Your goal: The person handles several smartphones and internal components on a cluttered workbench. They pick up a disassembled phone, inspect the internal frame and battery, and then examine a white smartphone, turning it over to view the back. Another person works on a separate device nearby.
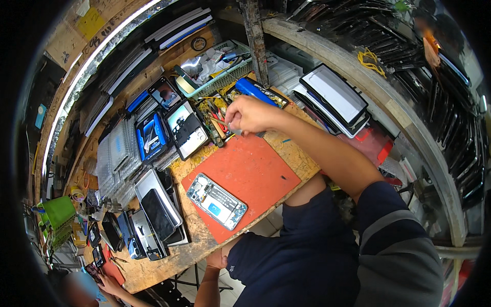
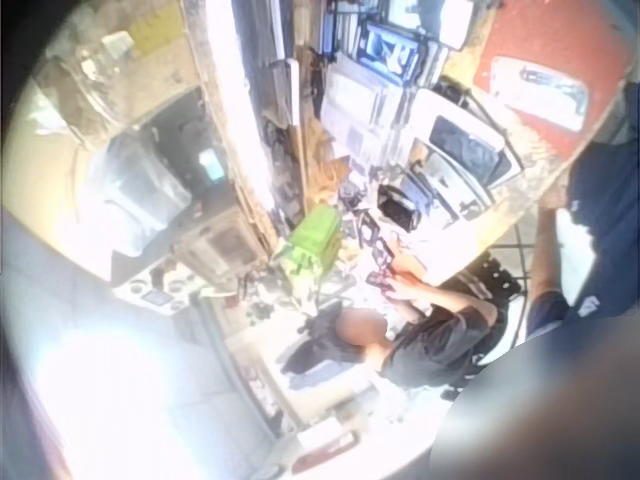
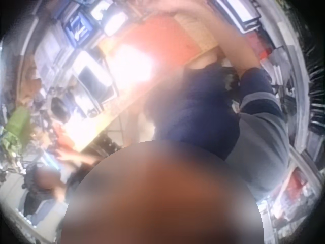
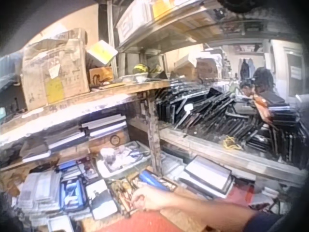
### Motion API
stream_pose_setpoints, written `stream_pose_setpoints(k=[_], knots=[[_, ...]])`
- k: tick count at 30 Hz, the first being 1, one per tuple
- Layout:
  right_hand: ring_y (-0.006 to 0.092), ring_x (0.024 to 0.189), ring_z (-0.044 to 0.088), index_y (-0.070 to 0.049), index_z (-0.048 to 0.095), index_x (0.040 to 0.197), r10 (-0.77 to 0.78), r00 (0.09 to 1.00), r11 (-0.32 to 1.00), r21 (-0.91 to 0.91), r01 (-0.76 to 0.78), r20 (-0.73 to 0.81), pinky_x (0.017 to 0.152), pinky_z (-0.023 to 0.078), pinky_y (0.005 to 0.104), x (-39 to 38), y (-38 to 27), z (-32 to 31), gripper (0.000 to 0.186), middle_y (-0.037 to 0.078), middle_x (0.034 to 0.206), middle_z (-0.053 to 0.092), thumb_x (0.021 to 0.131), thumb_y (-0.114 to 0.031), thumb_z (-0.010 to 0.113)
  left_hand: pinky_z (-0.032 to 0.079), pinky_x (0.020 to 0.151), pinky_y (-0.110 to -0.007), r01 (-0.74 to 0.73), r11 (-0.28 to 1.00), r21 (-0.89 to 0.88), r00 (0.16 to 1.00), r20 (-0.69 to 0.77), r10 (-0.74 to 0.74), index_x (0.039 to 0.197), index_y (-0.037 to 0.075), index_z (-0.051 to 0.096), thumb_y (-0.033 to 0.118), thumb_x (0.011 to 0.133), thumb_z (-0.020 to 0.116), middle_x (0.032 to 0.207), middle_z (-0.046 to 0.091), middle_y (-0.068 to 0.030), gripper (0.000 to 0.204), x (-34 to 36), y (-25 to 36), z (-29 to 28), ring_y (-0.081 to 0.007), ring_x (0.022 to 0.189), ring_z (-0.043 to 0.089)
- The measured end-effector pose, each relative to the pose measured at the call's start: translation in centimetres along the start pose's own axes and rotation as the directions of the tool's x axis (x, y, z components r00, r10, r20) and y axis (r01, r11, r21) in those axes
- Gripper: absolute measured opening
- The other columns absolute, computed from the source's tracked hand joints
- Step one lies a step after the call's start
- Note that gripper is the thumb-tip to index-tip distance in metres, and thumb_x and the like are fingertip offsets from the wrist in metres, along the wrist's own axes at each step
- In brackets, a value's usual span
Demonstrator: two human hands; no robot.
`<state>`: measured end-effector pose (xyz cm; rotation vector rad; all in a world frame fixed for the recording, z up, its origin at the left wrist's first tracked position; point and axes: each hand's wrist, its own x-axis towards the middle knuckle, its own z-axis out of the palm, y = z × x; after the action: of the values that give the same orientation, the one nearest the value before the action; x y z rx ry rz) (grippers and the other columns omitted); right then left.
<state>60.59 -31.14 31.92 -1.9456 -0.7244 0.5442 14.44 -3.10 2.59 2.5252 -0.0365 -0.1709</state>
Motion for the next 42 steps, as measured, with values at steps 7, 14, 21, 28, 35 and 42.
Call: stream_pose_setpoints(k=[7,14,21,28,35,42], knots=[[0.0316,0.077,0.075,0.002,0.076,0.097,-0.291,0.930,0.935,-0.271,0.227,-0.225,0.070,0.058,0.0410,-0.5,-1.8,-0.4,0.016,0.019,0.085,0.075,0.086,-0.009,0.074,0.028,0.116,-0.062,0.023,1.000,0.010,1.000,0.000,-0.023,0.152,0.001,0.044,0.069,0.091,0.030,0.152,0.044,-0.0307,0.092,-0.4,0.0,0.2,-0.0534,0.140,0.039],[0.0349,0.083,0.075,-0.006,0.077,0.085,-0.191,0.978,0.505,-0.846,0.172,0.084,0.073,0.059,0.0462,-4.8,-0.2,-1.4,0.006,0.017,0.086,0.075,0.082,-0.009,0.073,0.030,0.119,-0.058,0.052,0.996,-0.079,0.999,0.006,-0.051,0.152,0.006,0.048,0.072,0.089,0.037,0.154,0.046,-0.0261,0.092,-0.5,-1.1,1.0,-0.0498,0.141,0.041],[0.0335,0.078,0.073,-0.004,0.072,0.075,-0.445,0.890,0.359,-0.891,0.278,0.098,0.068,0.057,0.0458,-5.3,1.7,-0.5,0.006,0.015,0.079,0.070,0.075,-0.010,0.072,0.027,0.120,-0.059,0.041,0.997,-0.058,0.999,0.030,-0.040,0.153,0.009,0.047,0.071,0.089,0.036,0.157,0.044,-0.0249,0.090,-0.4,-0.4,0.3,-0.0487,0.144,0.037],[0.0371,0.082,0.072,-0.002,0.071,0.078,-0.392,0.919,0.631,-0.739,0.236,-0.041,0.072,0.056,0.0509,-3.6,0.2,1.4,0.017,0.017,0.083,0.072,0.086,-0.017,0.068,0.029,0.117,-0.061,0.028,1.000,0.007,0.999,0.036,-0.029,0.151,0.000,0.045,0.068,0.092,0.032,0.152,0.046,-0.0302,0.092,-0.2,-0.2,0.2,-0.0527,0.140,0.040],[0.0377,0.084,0.073,-0.001,0.073,0.083,-0.401,0.915,0.540,-0.818,0.197,-0.044,0.075,0.058,0.0488,-2.9,1.3,-0.5,0.017,0.019,0.089,0.072,0.082,-0.018,0.071,0.031,0.116,-0.060,0.026,0.997,-0.075,0.998,0.053,-0.022,0.151,0.000,0.045,0.068,0.092,0.031,0.150,0.048,-0.0303,0.091,-0.2,0.3,-0.1,-0.0528,0.139,0.042],[0.0395,0.084,0.072,-0.002,0.073,0.076,-0.428,0.891,0.616,-0.771,0.163,-0.154,0.074,0.058,0.0481,-2.6,0.5,-0.5,0.016,0.019,0.087,0.070,0.080,-0.017,0.070,0.025,0.119,-0.061,0.011,1.000,-0.029,1.000,0.027,-0.010,0.154,0.000,0.043,0.070,0.093,0.028,0.155,0.042,-0.0307,0.094,0.1,0.8,-0.6,-0.0526,0.144,0.036]])
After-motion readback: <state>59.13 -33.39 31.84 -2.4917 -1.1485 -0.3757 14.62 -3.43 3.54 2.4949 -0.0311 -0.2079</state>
